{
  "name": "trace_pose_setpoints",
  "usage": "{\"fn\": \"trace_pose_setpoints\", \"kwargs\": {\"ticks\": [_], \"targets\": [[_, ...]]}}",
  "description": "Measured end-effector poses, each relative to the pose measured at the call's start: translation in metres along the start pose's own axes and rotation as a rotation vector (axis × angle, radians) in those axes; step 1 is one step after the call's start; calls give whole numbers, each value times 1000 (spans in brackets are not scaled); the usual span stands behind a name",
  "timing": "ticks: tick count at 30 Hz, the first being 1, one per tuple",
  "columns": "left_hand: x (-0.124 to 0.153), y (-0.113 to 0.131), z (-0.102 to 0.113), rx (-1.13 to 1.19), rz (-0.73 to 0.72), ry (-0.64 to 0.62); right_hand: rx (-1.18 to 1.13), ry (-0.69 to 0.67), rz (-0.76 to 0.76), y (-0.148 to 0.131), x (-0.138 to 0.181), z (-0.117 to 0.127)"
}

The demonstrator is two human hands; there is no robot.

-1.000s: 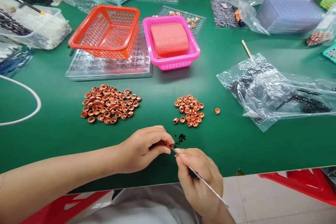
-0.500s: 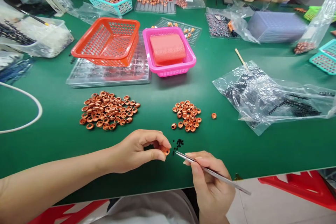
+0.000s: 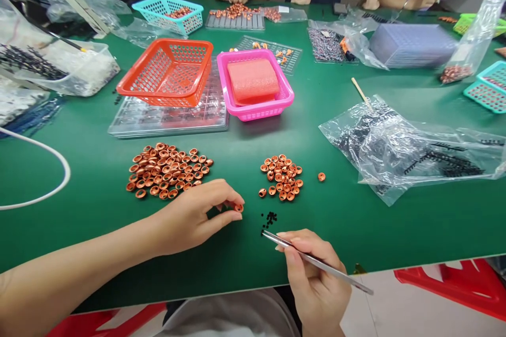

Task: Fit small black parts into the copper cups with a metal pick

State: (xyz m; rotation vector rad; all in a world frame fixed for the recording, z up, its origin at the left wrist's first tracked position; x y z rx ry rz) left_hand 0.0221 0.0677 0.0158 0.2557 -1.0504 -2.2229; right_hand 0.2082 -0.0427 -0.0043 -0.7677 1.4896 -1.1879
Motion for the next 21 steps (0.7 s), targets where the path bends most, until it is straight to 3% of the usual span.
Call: {"fn": "trace_pose_setpoints", "kwargs": {"ticks": [4,9,15,21], "targets": [[8,-10,16,-314,107,-41,11,-14,-13,2,1,-1],[9,-8,27,-430,143,-54,-5,-61,-13,4,1,-4],[-18,13,6,-384,61,-44,23,-96,-3,4,0,-4],[-48,11,-11,-349,93,-41,32,-87,0,4,2,-2]]}}
Point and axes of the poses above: each hand's wrist, its own x-axis away from the middle knuckle, its own z-axis out of the back of the hand, y = z × x, the point moved 6 cm from there along -x, towards the middle knuckle, and after that the axes turned 8 degrees about -y, right-handed, at the moved point
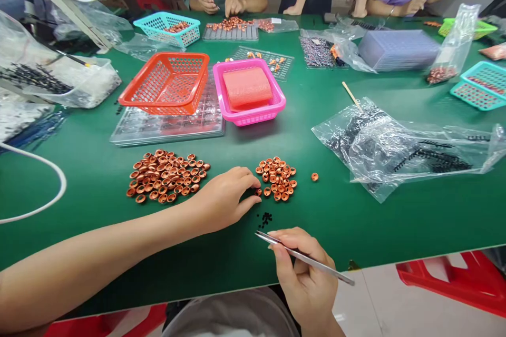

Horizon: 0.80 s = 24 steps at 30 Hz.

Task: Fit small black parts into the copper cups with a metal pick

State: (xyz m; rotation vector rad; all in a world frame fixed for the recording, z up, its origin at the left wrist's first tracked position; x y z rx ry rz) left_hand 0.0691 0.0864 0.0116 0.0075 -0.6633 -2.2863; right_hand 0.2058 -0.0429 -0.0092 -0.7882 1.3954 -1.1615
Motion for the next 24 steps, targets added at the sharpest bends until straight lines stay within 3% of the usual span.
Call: {"fn": "trace_pose_setpoints", "kwargs": {"ticks": [14,19,24], "targets": [[15,8,-7,-150,-20,-14,-13,-22,-8,1,0,0],[38,14,-16,-181,-182,-42,-21,-23,4,-1,-1,0],[52,10,-20,-90,-318,75,-5,7,-5,-1,0,1]]}}
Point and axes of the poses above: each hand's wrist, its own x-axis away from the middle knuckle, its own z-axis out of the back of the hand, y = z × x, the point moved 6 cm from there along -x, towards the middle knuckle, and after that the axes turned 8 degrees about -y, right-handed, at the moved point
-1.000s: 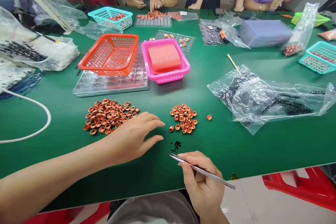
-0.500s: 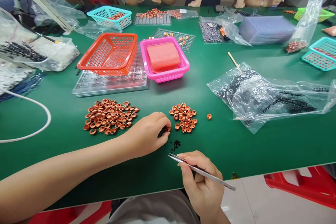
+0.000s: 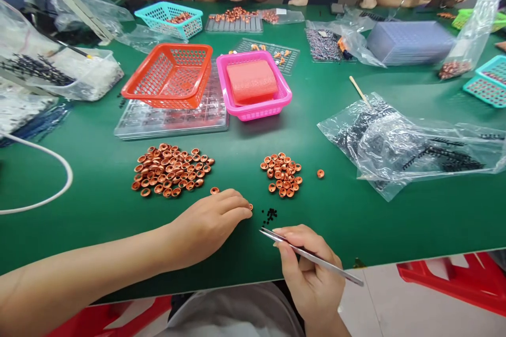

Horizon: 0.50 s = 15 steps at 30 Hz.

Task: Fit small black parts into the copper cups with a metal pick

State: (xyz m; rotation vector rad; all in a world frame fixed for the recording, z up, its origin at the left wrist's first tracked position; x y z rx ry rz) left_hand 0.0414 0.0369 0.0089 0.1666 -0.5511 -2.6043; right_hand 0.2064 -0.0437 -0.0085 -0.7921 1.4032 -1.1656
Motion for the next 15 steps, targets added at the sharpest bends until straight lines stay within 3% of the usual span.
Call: {"fn": "trace_pose_setpoints", "kwargs": {"ticks": [5,9,15], "targets": [[2,-5,4,108,-36,92,11,55,7,-1,-1,0],[0,-10,10,188,25,130,25,98,19,-5,-2,0],[1,-19,8,227,151,76,40,126,47,-7,-3,0]]}}
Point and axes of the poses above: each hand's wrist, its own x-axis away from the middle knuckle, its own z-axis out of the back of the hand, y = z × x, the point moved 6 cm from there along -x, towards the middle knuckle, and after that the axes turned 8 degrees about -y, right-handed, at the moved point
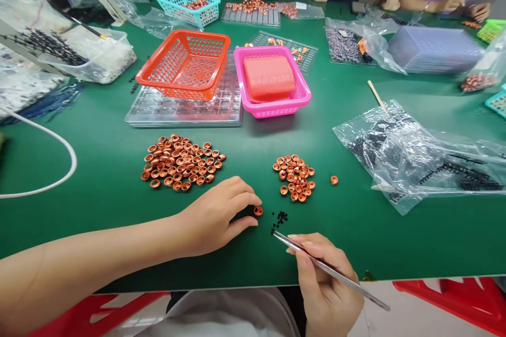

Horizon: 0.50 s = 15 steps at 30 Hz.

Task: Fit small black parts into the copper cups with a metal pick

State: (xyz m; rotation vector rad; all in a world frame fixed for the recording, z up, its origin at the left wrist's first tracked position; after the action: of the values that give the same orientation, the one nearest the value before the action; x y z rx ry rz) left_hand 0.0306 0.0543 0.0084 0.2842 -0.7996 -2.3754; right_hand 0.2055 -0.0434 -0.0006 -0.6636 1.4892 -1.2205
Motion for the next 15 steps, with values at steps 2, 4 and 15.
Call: {"fn": "trace_pose_setpoints", "kwargs": {"ticks": [2,4,15], "targets": [[-1,-2,-2,1,15,-21,8,28,-3,0,0,1],[-2,-3,-3,4,16,-36,19,33,-7,0,0,0],[-5,-2,-1,43,42,-88,12,13,-2,-2,-1,0]]}}
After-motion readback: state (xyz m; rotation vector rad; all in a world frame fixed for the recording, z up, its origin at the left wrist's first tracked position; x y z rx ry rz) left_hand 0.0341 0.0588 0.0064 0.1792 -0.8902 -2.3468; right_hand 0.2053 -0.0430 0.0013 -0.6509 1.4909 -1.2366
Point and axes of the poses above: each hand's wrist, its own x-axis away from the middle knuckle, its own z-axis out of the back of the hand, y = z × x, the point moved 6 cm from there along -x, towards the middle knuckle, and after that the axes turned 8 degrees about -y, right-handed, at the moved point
